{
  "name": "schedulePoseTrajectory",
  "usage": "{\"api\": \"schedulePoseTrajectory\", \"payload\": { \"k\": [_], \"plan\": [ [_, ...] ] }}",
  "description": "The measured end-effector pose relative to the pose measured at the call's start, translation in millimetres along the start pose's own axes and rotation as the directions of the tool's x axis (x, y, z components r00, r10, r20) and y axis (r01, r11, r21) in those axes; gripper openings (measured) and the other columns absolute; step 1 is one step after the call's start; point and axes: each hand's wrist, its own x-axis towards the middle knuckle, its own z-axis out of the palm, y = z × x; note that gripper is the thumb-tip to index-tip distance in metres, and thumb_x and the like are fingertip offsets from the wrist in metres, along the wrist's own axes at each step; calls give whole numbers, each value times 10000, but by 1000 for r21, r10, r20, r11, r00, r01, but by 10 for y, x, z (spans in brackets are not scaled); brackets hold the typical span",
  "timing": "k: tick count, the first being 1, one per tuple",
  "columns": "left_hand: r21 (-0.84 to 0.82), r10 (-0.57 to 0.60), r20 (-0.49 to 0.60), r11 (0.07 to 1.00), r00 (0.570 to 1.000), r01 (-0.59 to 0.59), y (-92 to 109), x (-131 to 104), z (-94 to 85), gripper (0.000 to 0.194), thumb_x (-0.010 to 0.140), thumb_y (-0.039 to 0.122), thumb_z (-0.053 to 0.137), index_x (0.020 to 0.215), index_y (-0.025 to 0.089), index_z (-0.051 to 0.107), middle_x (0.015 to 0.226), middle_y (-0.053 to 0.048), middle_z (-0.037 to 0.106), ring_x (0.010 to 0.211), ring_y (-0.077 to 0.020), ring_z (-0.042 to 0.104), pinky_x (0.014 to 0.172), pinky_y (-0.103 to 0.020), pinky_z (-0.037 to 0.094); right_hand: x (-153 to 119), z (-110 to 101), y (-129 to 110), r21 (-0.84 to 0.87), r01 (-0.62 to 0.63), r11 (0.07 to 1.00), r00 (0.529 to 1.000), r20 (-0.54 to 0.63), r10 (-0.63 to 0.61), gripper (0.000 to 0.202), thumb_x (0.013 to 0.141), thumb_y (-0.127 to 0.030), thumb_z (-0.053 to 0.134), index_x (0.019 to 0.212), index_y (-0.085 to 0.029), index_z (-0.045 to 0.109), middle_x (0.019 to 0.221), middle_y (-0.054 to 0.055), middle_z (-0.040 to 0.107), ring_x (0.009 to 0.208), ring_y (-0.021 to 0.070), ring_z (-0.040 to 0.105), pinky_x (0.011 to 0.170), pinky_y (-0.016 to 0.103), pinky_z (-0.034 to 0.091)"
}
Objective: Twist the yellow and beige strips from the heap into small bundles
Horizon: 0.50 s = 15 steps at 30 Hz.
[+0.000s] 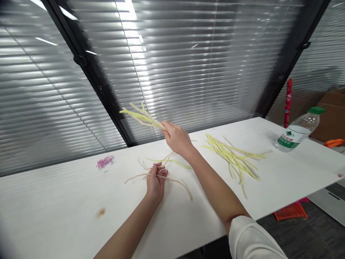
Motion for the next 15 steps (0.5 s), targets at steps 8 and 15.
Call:
{"api": "schedulePoseTrajectory", "payload": {
  "k": [8,15],
  "plan": [
    [3,9,-10,1000,1000,-9,-19,-3,-8,403,673,479,718,791,130,552,684,0,569,559,-91,567,642,-243,445,-6,18,-30,-174,101,980,992,90,-86,336,944,-208,369,1222,-238,555,1134,51,598,956,179,566,792,256,355],
    [36,-13,21,999,1000,12,-8,-12,-2,392,695,478,701,792,130,549,678,0,568,566,-89,560,646,-235,427,-11,-391,315,-196,-28,980,990,-144,-1,318,948,-246,357,1192,-196,557,1097,77,598,948,196,555,786,264,366]
  ]
}}
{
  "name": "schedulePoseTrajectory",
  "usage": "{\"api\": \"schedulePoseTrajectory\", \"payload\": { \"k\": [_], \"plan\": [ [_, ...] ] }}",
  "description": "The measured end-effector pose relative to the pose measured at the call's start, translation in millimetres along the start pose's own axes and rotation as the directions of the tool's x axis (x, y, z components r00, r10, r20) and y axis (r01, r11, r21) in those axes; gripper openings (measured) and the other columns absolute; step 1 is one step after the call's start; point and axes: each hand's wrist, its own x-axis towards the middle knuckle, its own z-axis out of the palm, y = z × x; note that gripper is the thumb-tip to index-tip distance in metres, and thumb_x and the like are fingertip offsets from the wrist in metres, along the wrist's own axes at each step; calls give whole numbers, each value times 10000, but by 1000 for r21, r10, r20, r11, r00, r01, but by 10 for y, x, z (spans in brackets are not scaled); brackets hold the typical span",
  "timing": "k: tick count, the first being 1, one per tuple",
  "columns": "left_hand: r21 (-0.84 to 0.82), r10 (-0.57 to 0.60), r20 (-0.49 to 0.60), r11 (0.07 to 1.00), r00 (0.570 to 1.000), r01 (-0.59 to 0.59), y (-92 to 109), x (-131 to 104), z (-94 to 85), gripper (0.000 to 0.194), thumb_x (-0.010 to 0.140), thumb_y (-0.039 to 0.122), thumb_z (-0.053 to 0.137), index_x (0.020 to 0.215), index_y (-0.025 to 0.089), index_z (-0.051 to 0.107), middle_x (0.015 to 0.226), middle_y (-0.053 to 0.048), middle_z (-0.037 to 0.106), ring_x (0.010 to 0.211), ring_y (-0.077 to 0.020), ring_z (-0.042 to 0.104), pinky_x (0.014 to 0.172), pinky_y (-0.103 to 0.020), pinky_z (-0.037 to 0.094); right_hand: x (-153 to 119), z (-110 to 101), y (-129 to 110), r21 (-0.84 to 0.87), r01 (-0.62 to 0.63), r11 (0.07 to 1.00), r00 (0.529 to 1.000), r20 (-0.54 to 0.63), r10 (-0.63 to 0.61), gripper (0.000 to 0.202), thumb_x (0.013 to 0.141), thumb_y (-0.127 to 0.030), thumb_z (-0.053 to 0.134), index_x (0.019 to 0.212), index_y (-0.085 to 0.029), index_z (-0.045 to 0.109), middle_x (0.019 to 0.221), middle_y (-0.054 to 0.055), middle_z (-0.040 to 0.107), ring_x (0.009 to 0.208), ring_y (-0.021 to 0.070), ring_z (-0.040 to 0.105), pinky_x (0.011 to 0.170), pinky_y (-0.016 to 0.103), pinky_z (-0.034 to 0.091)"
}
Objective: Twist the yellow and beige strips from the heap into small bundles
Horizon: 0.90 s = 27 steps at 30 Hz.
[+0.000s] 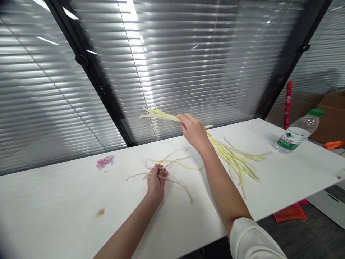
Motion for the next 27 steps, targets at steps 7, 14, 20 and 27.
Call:
{"api": "schedulePoseTrajectory", "payload": {
  "k": [7,14,20,27],
  "plan": [
    [-24,42,19,999,999,-41,2,-27,29,447,702,562,662,756,127,571,705,-2,565,556,-92,548,627,-260,430,-85,389,-427,184,49,982,854,501,-137,228,915,-276,401,1046,-196,570,993,53,642,863,169,581,708,243,383],
    [-226,4,-165,973,986,-42,2,24,43,389,900,511,414,874,165,591,860,-51,643,749,-130,625,644,-244,469,-301,832,-694,141,102,985,447,878,-172,200,823,-264,482,994,-173,534,970,103,626,800,212,609,574,259,386],
    [-280,-27,-103,960,994,-3,8,12,29,433,925,519,315,1046,223,607,1050,-61,642,991,-149,613,827,-249,489,-373,869,-719,174,219,960,410,876,-253,553,640,-331,669,1145,-206,485,1047,93,557,824,241,614,573,282,445],
    [-244,61,26,968,998,-53,-21,9,-30,418,850,600,425,1107,288,534,1055,-53,586,852,-168,610,686,-274,489,-396,862,-807,43,281,959,534,823,-193,309,704,-126,559,1007,-181,578,1033,84,582,857,223,625,627,285,449]
  ]
}}
